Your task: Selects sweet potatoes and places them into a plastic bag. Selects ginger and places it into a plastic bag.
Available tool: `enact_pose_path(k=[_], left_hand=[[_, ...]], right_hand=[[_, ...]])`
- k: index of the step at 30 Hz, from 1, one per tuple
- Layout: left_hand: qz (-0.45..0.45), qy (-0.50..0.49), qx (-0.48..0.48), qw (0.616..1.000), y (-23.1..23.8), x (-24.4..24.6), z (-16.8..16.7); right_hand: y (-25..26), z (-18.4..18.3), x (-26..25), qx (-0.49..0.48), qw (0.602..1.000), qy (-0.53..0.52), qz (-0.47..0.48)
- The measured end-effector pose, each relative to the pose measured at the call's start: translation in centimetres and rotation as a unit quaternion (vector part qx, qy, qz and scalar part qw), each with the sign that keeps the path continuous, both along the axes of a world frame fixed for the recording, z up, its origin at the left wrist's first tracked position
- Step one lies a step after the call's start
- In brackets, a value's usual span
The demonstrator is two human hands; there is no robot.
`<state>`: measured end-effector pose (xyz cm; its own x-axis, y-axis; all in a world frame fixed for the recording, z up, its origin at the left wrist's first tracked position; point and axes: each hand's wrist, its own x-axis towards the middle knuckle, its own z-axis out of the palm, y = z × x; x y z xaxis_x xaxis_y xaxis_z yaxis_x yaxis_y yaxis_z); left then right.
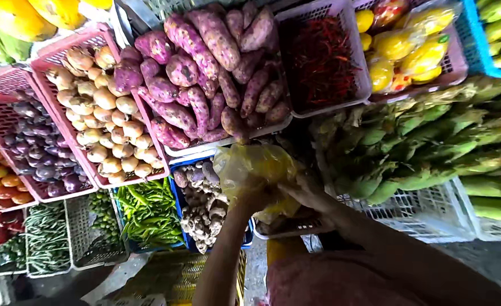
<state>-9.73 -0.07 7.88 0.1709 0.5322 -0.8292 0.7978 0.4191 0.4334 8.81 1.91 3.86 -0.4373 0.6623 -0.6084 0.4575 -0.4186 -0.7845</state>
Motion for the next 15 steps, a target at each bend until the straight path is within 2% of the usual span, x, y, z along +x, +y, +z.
enact_pose_path(k=[3,6,9,10,11,12,13,14,15], left_hand=[[0.092,-0.08,0.04,0.992,-0.9,-1.0,-0.6],[0.05,-0.008,0.003,0.999,-1.0,-0.3,1.3],[0.041,-0.025,0.038,0.998,-1.9,-0.3,-1.1],[0.07,-0.06,0.059,0.994,-2.4,-0.5,-2.1],[0.136,-0.118,0.081,0.98,-3.2,-0.6,-3.2],[0.23,-0.192,0.084,0.95,-4.1,-0.6,-4.0],[0.3,-0.213,0.083,0.926,-4.5,-0.3,-4.3],[0.317,-0.175,0.092,0.928,-4.2,-0.2,-4.3],[0.284,-0.107,0.096,0.948,-4.0,0.0,-4.2]], right_hand=[[2.3,0.9,0.0,0.021,0.997,-0.073,-0.007],[3.6,-0.6,0.5,0.006,0.986,-0.162,0.031],[4.1,-1.0,-0.6,-0.022,0.969,-0.226,0.097],[4.3,-0.8,-1.1,-0.035,0.965,-0.238,0.106],[4.5,-0.8,-1.3,-0.045,0.963,-0.243,0.108],[4.7,-1.0,-1.3,-0.047,0.964,-0.24,0.106],[5.0,-1.4,-1.2,-0.038,0.967,-0.231,0.1],[5.5,-1.6,-1.0,-0.02,0.972,-0.216,0.085],[5.8,-1.6,-0.6,-0.018,0.979,-0.192,0.061]])
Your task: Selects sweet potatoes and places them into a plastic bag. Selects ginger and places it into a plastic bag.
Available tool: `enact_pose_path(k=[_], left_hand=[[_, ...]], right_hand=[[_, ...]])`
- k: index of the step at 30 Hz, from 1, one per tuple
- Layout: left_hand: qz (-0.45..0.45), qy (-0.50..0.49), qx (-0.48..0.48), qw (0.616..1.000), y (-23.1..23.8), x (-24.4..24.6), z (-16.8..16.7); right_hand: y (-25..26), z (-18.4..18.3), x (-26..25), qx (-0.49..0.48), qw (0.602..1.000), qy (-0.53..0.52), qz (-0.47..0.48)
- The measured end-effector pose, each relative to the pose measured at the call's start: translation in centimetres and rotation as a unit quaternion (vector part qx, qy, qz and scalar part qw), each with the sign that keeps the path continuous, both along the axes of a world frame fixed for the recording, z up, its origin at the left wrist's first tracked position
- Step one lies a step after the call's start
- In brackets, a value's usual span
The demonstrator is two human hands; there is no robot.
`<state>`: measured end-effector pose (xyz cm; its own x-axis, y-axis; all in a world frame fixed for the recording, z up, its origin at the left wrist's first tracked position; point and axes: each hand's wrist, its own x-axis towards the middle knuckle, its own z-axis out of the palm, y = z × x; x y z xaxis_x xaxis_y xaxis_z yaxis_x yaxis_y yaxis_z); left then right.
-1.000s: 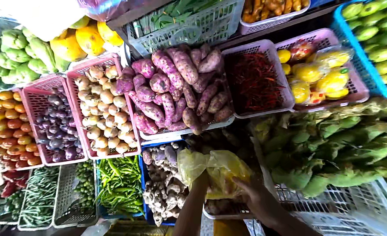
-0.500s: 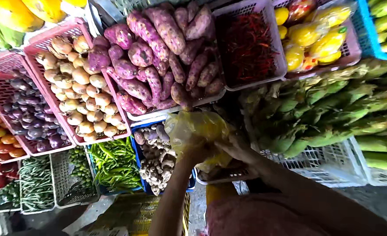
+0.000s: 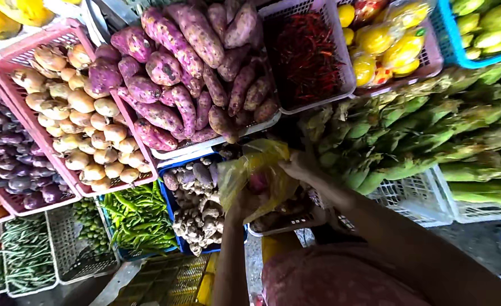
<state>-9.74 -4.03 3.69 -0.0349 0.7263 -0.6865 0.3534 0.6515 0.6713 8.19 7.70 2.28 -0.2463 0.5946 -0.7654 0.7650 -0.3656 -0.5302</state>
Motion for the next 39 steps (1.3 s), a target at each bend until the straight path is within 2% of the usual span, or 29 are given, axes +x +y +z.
enact_pose_path(k=[1,3,5,7,9,11,13,14,16,18,20,22,23,24,26,28,29,31,33,35,37,39], left_hand=[[-0.046,0.05,-0.038,0.997,0.0,0.2,0.2],[-0.118,0.089,-0.102,0.984,0.6,0.1,0.5],[-0.134,0.074,-0.104,0.983,1.4,0.3,1.2],[-0.099,0.058,-0.072,0.991,0.9,1.4,1.6],[-0.061,0.083,-0.04,0.994,0.6,2.6,2.8],[-0.033,0.132,-0.015,0.991,0.3,3.0,4.2],[0.007,0.113,0.034,0.993,-0.3,2.6,5.1],[0.024,0.086,0.07,0.994,-0.9,2.0,5.1],[0.027,-0.007,0.11,0.994,-1.1,0.7,5.1],[-0.051,-0.051,0.064,0.995,0.1,0.0,6.5],[-0.145,-0.047,0.013,0.988,1.8,-0.2,7.7],[-0.195,-0.044,0.006,0.98,3.0,-1.0,8.5],[-0.218,-0.047,0.003,0.975,3.4,-1.6,8.9],[-0.23,-0.064,0.009,0.971,3.4,-2.3,9.2],[-0.195,-0.134,0.093,0.967,2.8,-4.3,9.6],[-0.095,-0.184,0.231,0.951,2.7,-6.7,10.5],[-0.037,-0.159,0.289,0.943,3.1,-7.7,11.3],[0.067,-0.034,0.379,0.922,6.0,-9.6,13.4],[0.136,0.08,0.417,0.895,10.6,-12.0,14.9],[0.189,0.156,0.452,0.858,15.7,-14.4,15.1],[0.172,0.243,0.47,0.831,19.9,-17.4,13.9],[0.099,0.345,0.407,0.84,22.9,-19.9,12.4]], right_hand=[[-0.1,0.3,0.5,-0.011,0.999,0.037,-0.034],[-0.1,1.1,1.0,-0.055,0.986,0.131,-0.086],[-0.3,1.1,0.5,-0.049,0.982,0.18,-0.035],[-1.5,0.7,-0.3,0.003,0.986,0.165,0.009],[-1.9,0.6,-1.0,0.019,0.992,0.126,-0.026],[-1.9,0.5,-1.3,-0.024,0.987,0.094,-0.128],[-2.1,0.3,-0.9,-0.079,0.967,0.06,-0.236],[-2.5,0.3,-0.4,-0.081,0.969,0.052,-0.228],[-3.3,0.6,0.3,-0.066,0.991,0.034,-0.108],[-4.8,-1.1,0.5,-0.031,0.998,0.033,-0.032],[-7.2,-5.1,0.4,0.083,0.993,0.058,-0.063],[-5.4,-3.2,-0.2,0.048,0.997,0.045,-0.04],[-3.8,-2.0,-0.5,0.0,1.0,-0.004,-0.016],[-2.9,-2.3,-0.6,-0.017,0.998,-0.061,-0.015],[-2.1,-4.2,0.1,-0.01,0.994,-0.108,-0.032],[-2.9,-5.7,1.3,-0.011,0.998,-0.064,-0.022],[-3.6,-6.6,1.9,-0.024,0.999,-0.044,-0.009],[-4.6,-6.2,2.2,-0.05,0.998,-0.034,0.032],[-4.9,-4.0,1.4,-0.055,0.995,-0.045,0.064],[-5.5,-3.1,1.2,-0.01,0.99,-0.061,0.125],[-5.7,-2.6,1.1,0.017,0.979,-0.084,0.187],[-5.3,-1.8,0.9,0.012,0.975,-0.102,0.195]])
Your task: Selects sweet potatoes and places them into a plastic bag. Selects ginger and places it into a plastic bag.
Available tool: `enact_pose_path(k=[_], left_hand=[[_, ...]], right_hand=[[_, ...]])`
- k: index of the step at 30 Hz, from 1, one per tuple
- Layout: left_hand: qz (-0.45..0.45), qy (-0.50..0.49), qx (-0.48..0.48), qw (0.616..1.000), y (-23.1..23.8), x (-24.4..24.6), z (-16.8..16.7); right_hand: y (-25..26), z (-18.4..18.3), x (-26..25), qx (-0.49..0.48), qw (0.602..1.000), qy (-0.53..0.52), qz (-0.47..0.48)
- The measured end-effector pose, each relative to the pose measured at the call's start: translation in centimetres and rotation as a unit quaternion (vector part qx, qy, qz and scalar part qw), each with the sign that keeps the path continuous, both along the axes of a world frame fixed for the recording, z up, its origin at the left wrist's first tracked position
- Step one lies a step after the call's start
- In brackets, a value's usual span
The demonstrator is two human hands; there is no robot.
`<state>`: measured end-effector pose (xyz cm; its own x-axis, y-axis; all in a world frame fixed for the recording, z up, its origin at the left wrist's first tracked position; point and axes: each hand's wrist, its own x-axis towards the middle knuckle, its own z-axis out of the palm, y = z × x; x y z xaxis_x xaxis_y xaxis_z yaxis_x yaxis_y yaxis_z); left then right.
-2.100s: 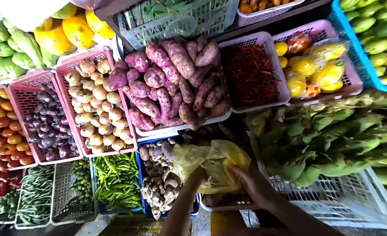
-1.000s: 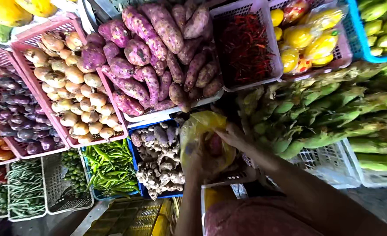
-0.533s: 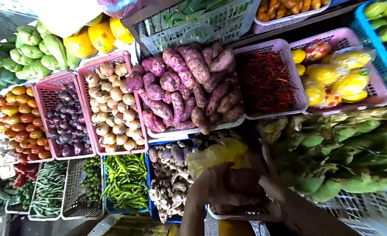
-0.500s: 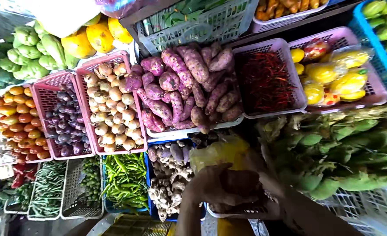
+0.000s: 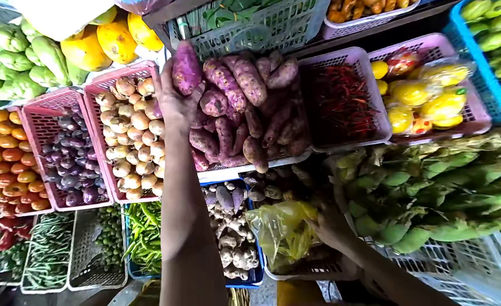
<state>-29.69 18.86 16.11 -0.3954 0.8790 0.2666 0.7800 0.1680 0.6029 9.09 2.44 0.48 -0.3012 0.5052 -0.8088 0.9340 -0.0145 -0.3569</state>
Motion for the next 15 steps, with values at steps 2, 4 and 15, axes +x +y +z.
enact_pose_path(k=[2,4,15], left_hand=[[0.0,0.064,-0.118,0.991,1.8,-1.1,-1.2],[0.001,0.072,-0.152,0.986,1.9,-1.3,-1.9],[-0.232,-0.343,-0.441,0.797,-23.0,13.7,-10.2]], right_hand=[[0.3,0.5,-0.1,0.0,0.998,0.003,-0.057],[0.5,0.5,0.2,0.015,0.993,0.026,-0.113],[2.0,2.1,1.4,0.002,0.997,0.011,-0.071]])
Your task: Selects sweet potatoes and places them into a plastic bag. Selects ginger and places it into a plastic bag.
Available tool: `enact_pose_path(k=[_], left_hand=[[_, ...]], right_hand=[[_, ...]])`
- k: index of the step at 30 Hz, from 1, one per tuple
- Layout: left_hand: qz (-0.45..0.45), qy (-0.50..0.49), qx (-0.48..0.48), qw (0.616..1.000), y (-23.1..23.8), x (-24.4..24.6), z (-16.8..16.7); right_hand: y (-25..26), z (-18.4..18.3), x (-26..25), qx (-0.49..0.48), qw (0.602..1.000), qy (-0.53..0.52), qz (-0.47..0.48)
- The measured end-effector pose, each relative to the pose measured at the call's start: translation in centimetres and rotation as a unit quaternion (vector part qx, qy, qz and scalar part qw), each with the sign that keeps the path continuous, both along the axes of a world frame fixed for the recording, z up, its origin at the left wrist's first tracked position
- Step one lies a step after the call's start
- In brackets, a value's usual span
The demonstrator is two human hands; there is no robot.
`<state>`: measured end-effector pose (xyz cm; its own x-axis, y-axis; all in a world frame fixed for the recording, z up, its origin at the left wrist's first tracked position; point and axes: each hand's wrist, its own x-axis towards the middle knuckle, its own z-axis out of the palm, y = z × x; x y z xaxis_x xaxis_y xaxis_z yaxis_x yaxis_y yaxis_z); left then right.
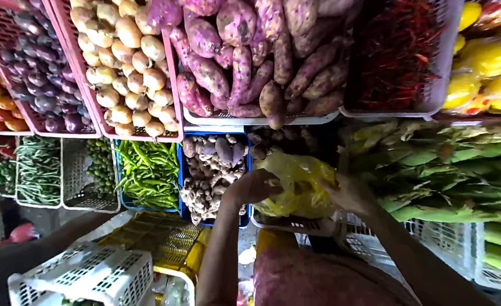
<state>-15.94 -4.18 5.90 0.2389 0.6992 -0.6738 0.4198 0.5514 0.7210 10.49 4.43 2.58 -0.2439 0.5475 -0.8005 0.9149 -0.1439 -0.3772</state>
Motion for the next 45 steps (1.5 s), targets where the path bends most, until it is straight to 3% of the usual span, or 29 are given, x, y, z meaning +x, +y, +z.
enact_pose_path(k=[2,3,4,6,9,12,14,18,20,22,24,26,28,30,31,33,36,40,43,45], left_hand=[[0.231,0.018,0.025,0.972,-2.8,-0.6,-2.0],[0.338,0.073,0.034,0.938,-3.2,-1.3,-3.2],[0.388,0.151,0.025,0.909,-3.2,-2.4,-4.8],[0.369,0.275,-0.01,0.888,-3.1,-4.9,-8.3],[0.292,0.343,-0.052,0.891,-2.4,-6.7,-11.9],[0.292,0.334,-0.087,0.892,-1.0,-6.8,-11.7],[0.357,0.293,-0.063,0.885,-1.4,-6.9,-10.5],[0.526,0.069,0.098,0.842,-5.7,-4.8,-6.1],[0.51,-0.047,0.129,0.849,-7.2,-2.4,-3.2],[0.418,-0.081,0.119,0.897,-7.6,0.1,-2.1],[0.299,-0.007,0.096,0.949,-6.6,2.6,-2.7],[0.22,0.069,0.083,0.969,-5.6,4.4,-3.7],[0.235,0.045,0.096,0.966,-4.8,4.1,-3.4],[0.344,-0.017,0.089,0.934,-4.4,2.1,-3.0],[0.406,-0.003,0.077,0.911,-4.3,0.5,-3.5],[0.457,0.156,0.059,0.874,-3.9,-4.0,-6.7],[0.363,0.348,0.008,0.864,-3.3,-10.0,-12.3],[0.276,0.368,-0.053,0.886,-2.9,-11.6,-14.1],[0.288,0.379,-0.044,0.878,-3.2,-11.8,-14.1],[0.322,0.346,-0.021,0.881,-4.1,-10.9,-12.0]], right_hand=[[0.0,0.4,0.2,-0.016,1.0,-0.008,-0.009],[-0.2,0.4,0.4,-0.017,0.998,0.021,-0.049],[-0.4,0.4,0.5,-0.02,0.993,0.057,-0.097],[-0.9,1.1,0.2,-0.029,0.98,0.113,-0.163],[-1.2,2.1,-1.0,-0.031,0.972,0.152,-0.179],[-1.0,1.3,-1.5,-0.025,0.975,0.143,-0.17],[-0.8,0.4,-1.4,-0.031,0.972,0.129,-0.192],[-0.7,-1.0,-1.2,-0.027,0.965,0.115,-0.233],[-0.9,-1.4,-1.5,-0.035,0.965,0.104,-0.237],[-1.1,-1.6,-1.9,-0.047,0.96,0.103,-0.255],[-1.4,-1.6,-2.0,-0.054,0.947,0.126,-0.29],[-1.6,-0.8,-1.8,-0.068,0.931,0.15,-0.325],[-1.4,0.3,-1.2,-0.09,0.924,0.157,-0.337],[-1.3,1.6,-0.4,-0.112,0.921,0.144,-0.344],[-1.3,2.2,-0.3,-0.115,0.921,0.136,-0.346],[-1.1,2.8,-0.2,-0.114,0.919,0.131,-0.354],[-0.9,3.3,-0.8,-0.116,0.916,0.114,-0.368],[-1.0,3.1,-2.0,-0.117,0.912,0.107,-0.379],[-0.7,3.0,-2.9,-0.117,0.911,0.115,-0.378],[-0.6,3.0,-3.2,-0.108,0.908,0.121,-0.385]])
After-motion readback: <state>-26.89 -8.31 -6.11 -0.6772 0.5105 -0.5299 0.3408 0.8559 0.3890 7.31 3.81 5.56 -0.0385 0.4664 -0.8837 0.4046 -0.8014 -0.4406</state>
